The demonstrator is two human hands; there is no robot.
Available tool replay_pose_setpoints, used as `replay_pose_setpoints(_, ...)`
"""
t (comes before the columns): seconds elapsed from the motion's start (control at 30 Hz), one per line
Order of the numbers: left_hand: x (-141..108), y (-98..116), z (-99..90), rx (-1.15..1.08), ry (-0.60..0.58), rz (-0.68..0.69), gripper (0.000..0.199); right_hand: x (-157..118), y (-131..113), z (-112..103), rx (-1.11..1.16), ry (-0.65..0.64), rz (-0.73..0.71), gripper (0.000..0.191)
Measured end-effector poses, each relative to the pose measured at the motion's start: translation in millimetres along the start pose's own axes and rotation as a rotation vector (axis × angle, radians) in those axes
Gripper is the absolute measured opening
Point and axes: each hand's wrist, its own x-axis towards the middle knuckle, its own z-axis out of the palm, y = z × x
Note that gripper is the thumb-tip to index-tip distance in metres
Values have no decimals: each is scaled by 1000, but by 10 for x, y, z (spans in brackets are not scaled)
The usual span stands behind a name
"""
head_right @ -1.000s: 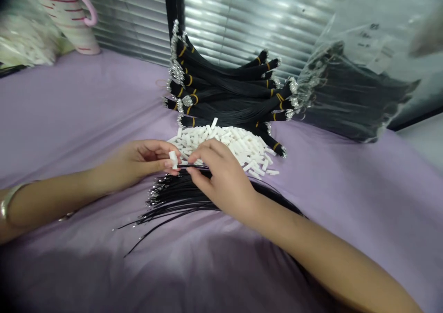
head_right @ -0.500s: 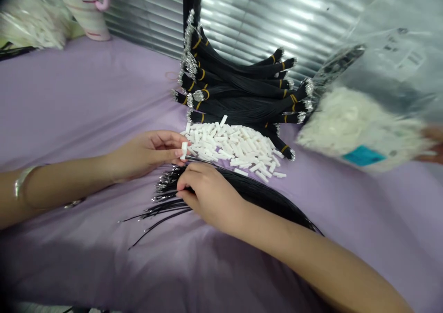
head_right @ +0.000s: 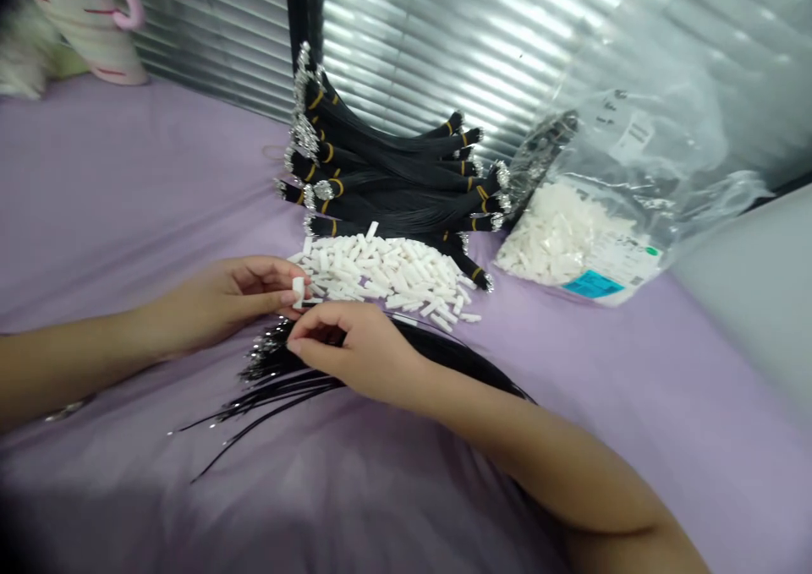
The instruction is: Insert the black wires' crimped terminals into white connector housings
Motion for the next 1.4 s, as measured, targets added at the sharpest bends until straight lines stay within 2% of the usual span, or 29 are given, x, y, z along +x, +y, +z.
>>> replay_pose_setpoints(0.23, -33, 53, 38, 31, -29, -14, 15, -14, -53, -127, -165, 180, -79, 10)
replay_pose_setpoints(0.47, -47, 53, 21, 51, -38, -28, 18, 34, 11, -158, -200, 155, 10, 10)
replay_pose_setpoints(0.6, -60, 40, 9, 51, -54, -6, 13, 22, 37, -158, -183, 173, -10, 12)
replay_pose_setpoints(0.77, -87, 51, 14, 79, -92, -23, 12, 20, 52, -140, -130, 263, -43, 12)
replay_pose_setpoints(0.97, -88, 52, 5, 86, -97, -23, 12, 19, 55, -120, -128, 278, -54, 11)
replay_pose_setpoints(1.4, -89, 61, 29, 142, -56, -33, 13, 9, 98, -106, -290, 347, -169, 9)
